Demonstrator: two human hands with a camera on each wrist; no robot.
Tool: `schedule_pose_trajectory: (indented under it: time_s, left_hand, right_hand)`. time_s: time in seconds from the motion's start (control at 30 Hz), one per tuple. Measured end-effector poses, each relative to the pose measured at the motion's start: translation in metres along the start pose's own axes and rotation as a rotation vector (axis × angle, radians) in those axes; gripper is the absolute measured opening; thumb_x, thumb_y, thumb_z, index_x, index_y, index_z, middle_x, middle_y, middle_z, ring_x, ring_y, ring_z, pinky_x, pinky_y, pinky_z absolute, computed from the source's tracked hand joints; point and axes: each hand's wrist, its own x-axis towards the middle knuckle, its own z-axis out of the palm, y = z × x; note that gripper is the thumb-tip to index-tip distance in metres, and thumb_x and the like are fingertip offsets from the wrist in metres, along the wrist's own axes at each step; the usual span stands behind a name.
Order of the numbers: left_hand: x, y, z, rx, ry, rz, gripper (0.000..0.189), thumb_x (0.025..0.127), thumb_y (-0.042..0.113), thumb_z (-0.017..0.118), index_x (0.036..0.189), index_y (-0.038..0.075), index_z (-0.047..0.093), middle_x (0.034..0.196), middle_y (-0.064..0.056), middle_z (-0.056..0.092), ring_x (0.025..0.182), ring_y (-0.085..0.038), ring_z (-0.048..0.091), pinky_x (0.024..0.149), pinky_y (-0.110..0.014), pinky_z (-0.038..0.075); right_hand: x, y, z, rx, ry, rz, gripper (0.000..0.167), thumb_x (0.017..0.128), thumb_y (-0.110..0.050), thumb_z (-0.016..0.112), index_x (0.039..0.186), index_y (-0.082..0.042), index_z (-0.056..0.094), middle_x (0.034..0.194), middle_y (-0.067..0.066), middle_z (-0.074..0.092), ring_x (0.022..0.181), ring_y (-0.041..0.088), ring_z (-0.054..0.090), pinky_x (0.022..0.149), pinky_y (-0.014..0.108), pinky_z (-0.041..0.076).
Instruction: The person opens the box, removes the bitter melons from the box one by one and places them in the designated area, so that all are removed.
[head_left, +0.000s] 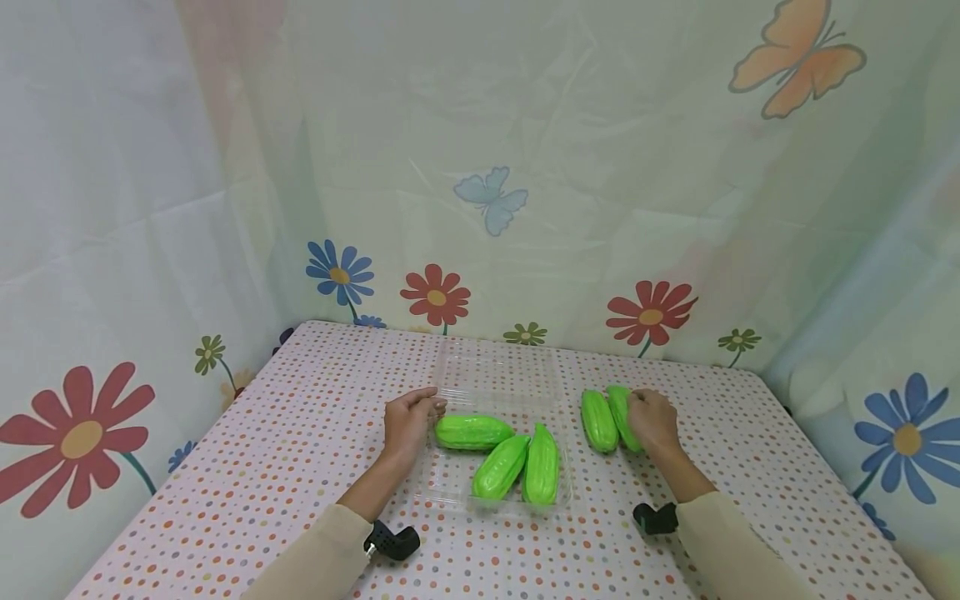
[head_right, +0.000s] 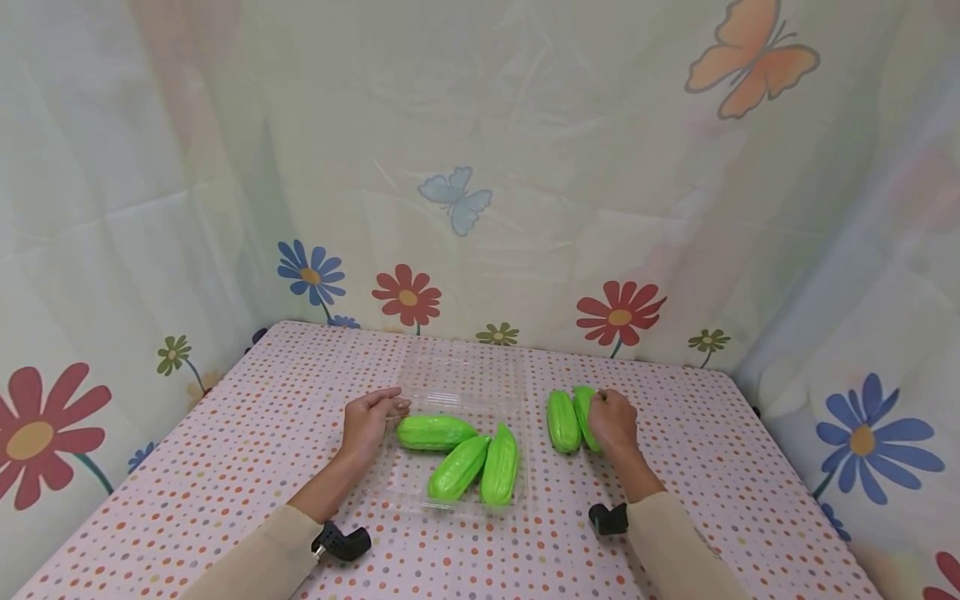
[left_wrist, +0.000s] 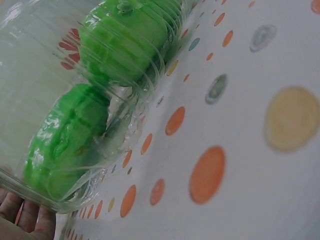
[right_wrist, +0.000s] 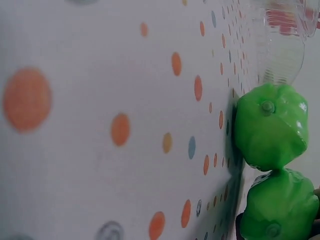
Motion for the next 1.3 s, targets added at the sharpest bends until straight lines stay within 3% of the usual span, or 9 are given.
schedule_pose_trajectory:
  time_s: [0.1,0.2,0.37,0.47,0.6,0.8,0.97,1.2,1.3]
  left_hand:
    - [0.006,-0.007,0.001,-0.006,0.0,-0.012,0.031,0.098,0.001,0.054,0.125,-0.011,0.064,0.114,-0.031,0.069,0.102,-0.033,0.072,0.095,-0.046,0.057]
    - [0.015,-0.021,0.002,-0.016,0.007,-0.019,0.031,0.098,0.0,0.054,0.126,-0.01,0.064,0.114,-0.03,0.07,0.104,-0.037,0.071,0.094,-0.045,0.058]
    - [0.023,-0.036,0.002,0.005,0.031,-0.016,0.033,0.098,0.004,0.054,0.128,-0.006,0.064,0.111,-0.022,0.074,0.104,-0.035,0.072,0.086,-0.032,0.06]
    - [0.024,-0.037,0.001,0.021,0.04,-0.006,0.033,0.099,0.007,0.054,0.128,-0.004,0.065,0.11,-0.018,0.075,0.102,-0.03,0.073,0.08,-0.025,0.058]
    - [0.024,-0.038,0.001,0.017,0.037,0.0,0.034,0.098,0.008,0.054,0.128,-0.004,0.065,0.11,-0.017,0.075,0.1,-0.029,0.073,0.08,-0.025,0.058]
    - [0.023,-0.038,0.001,0.012,0.03,-0.004,0.035,0.098,0.007,0.053,0.129,-0.005,0.064,0.112,-0.019,0.074,0.102,-0.031,0.073,0.087,-0.031,0.059]
    - [0.024,-0.038,0.001,0.022,0.037,-0.011,0.033,0.099,0.007,0.053,0.128,-0.005,0.064,0.112,-0.02,0.074,0.103,-0.033,0.072,0.084,-0.03,0.059]
    - [0.025,-0.036,0.003,0.057,0.053,-0.025,0.031,0.099,0.005,0.054,0.126,-0.005,0.066,0.109,-0.019,0.075,0.104,-0.032,0.071,0.08,-0.026,0.057]
    - [0.015,-0.022,0.002,0.049,0.042,-0.016,0.032,0.099,0.005,0.053,0.126,-0.005,0.066,0.11,-0.02,0.074,0.104,-0.033,0.071,0.082,-0.028,0.058]
  right_hand:
    - [0.001,0.001,0.0,0.007,-0.002,0.015,0.055,0.108,-0.022,0.023,0.145,0.015,0.039,0.145,0.037,0.042,0.132,0.051,0.042,0.108,0.063,0.039]
    - [0.002,0.002,0.0,0.009,-0.003,0.026,0.055,0.107,-0.021,0.023,0.145,0.015,0.04,0.143,0.037,0.044,0.121,0.047,0.05,0.098,0.058,0.047]
    - [0.003,0.005,0.001,-0.003,0.009,0.013,0.055,0.106,-0.02,0.023,0.142,0.016,0.044,0.138,0.037,0.05,0.105,0.038,0.056,0.082,0.046,0.051]
    - [0.003,0.006,0.002,0.004,0.029,0.003,0.054,0.105,-0.018,0.023,0.137,0.017,0.049,0.124,0.035,0.058,0.086,0.031,0.059,0.068,0.039,0.051]
    - [0.002,0.004,0.005,0.03,0.04,0.013,0.054,0.102,-0.015,0.024,0.135,0.018,0.051,0.106,0.03,0.061,0.063,0.02,0.049,0.053,0.029,0.044]
    - [-0.001,-0.001,0.01,0.031,0.034,0.033,0.052,0.103,-0.015,0.026,0.138,0.017,0.048,0.119,0.033,0.057,0.071,0.02,0.052,0.057,0.029,0.045]
    - [-0.001,-0.003,0.014,0.024,0.049,0.063,0.052,0.103,-0.015,0.026,0.139,0.016,0.047,0.121,0.033,0.057,0.077,0.024,0.054,0.061,0.03,0.046]
    - [-0.002,-0.004,0.018,0.027,0.067,0.063,0.054,0.104,-0.015,0.023,0.14,0.017,0.045,0.132,0.037,0.053,0.103,0.039,0.057,0.08,0.043,0.052]
    - [-0.003,-0.003,0.018,0.031,0.059,0.071,0.053,0.104,-0.016,0.024,0.141,0.017,0.044,0.132,0.037,0.053,0.101,0.038,0.058,0.079,0.042,0.053]
